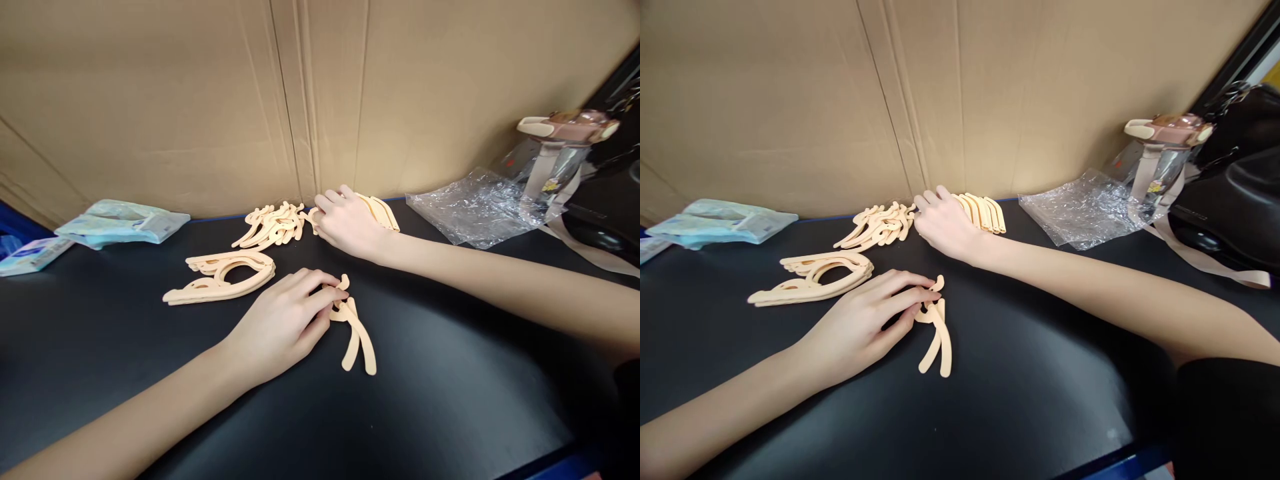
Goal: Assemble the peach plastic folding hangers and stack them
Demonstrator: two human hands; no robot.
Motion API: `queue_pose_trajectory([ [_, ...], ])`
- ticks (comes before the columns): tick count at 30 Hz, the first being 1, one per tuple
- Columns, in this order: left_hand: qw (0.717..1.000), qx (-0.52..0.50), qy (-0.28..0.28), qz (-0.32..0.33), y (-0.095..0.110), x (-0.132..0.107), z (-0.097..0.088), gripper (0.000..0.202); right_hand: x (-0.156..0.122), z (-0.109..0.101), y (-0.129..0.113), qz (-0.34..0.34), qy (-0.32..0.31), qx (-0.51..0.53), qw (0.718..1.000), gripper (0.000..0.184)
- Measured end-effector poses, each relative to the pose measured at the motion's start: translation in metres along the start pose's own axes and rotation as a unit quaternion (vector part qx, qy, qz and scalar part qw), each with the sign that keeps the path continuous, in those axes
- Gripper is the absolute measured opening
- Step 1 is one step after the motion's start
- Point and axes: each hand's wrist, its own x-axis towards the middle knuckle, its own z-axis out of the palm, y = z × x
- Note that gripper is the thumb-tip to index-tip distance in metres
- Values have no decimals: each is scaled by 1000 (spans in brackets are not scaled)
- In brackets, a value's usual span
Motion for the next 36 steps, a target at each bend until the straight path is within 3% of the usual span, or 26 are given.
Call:
queue_pose_trajectory([
  [5,1000,-1,6,-2,0,0,0,27,4,-1,-2,25,-15,-10,1000,30],
  [12,1000,2,5,-8,2,0,-1,26,0,-11,18,86,1,-3,996,33],
  [18,1000,0,10,-18,4,1,-1,27,-37,-46,19,7,71,-19,997,45],
  [21,1000,13,15,-16,4,1,-1,22,-67,-59,11,-79,96,-25,992,40],
  [25,999,28,20,-28,5,2,-2,17,-106,-59,1,-190,201,-57,959,25],
  [31,998,19,23,-50,6,1,-4,11,-125,-54,-11,-168,168,59,970,25],
  [36,1000,12,9,-23,4,1,-2,34,-123,-56,-9,-165,130,119,970,25],
])
